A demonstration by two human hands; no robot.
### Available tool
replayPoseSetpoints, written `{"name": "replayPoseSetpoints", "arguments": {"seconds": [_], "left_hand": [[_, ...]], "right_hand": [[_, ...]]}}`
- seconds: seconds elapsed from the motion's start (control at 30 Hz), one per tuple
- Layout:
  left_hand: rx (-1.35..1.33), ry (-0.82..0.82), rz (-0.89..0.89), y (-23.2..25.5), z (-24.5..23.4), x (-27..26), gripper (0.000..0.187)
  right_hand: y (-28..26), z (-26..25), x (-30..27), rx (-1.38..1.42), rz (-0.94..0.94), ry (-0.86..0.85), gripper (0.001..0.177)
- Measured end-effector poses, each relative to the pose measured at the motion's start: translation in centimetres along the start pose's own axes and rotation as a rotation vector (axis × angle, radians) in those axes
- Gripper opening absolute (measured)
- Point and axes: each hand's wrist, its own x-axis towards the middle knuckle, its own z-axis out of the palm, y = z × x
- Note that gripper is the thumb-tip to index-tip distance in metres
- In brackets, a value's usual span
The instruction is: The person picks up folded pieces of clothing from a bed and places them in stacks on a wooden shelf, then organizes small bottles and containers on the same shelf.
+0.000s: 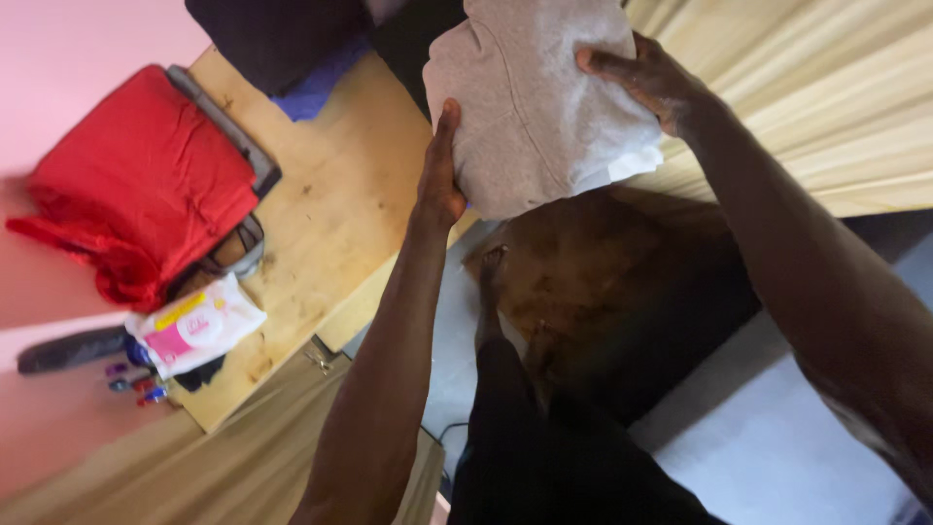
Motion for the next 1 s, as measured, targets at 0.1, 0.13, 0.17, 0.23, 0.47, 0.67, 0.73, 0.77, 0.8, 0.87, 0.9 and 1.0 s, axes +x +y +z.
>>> {"name": "replayPoseSetpoints", "arguments": {"seconds": [0.1, 0.13, 0.17, 0.23, 0.47, 0.67, 0.73, 0.77, 0.8, 0.87, 0.9, 1.0], "left_hand": [[-0.03, -0.035, 0.027, 1.3, -1.4, 4.1, 0.082], [-0.034, -0.04, 0.02, 1.8, -1.9, 5.2, 0.082], [-0.037, -0.092, 0.08, 2.5, -2.6, 6.2, 0.079], [-0.045, -0.147, 0.148, 3.2, -3.6, 8.8, 0.076], [0.003, 0.129, 0.259, 1.4, -6.3, 15.7, 0.064], [-0.018, 0.138, 0.239, 1.9, -6.2, 15.6, 0.062], [-0.02, 0.144, 0.247, 2.0, -5.9, 15.6, 0.061], [-0.029, 0.236, 0.175, 2.0, -5.7, 15.8, 0.062], [-0.039, 0.334, 0.099, 1.8, -5.5, 15.7, 0.062], [-0.031, 0.277, 0.156, 1.7, -5.4, 15.5, 0.065], [-0.017, 0.215, 0.215, 1.7, -5.3, 15.3, 0.068], [0.08, 0.237, 0.281, 2.5, -4.4, 14.6, 0.071]], "right_hand": [[-0.9, 0.2, 4.1, -0.078, 0.01, 0.022, 0.078], [-1.3, 0.3, 5.4, -0.119, -0.01, 0.039, 0.073], [-1.6, 0.2, 6.7, -0.16, -0.029, 0.056, 0.068], [-2.0, -0.3, 9.5, -0.129, -0.172, 0.021, 0.064], [1.7, -1.2, 19.4, -0.685, -0.39, 0.189, 0.066], [1.8, 0.5, 18.9, -0.554, -0.084, 0.216, 0.063], [1.0, 1.0, 18.5, -0.562, -0.18, 0.235, 0.063], [0.6, 1.1, 18.5, -0.567, -0.281, 0.257, 0.063], [0.4, 1.4, 18.5, -0.57, -0.278, 0.249, 0.063], [0.3, 2.1, 18.3, -0.679, -0.201, 0.317, 0.064], [0.2, 2.4, 18.3, -0.681, -0.199, 0.316, 0.064], [-0.4, 3.7, 17.7, -0.842, -0.226, 0.398, 0.063]]}}
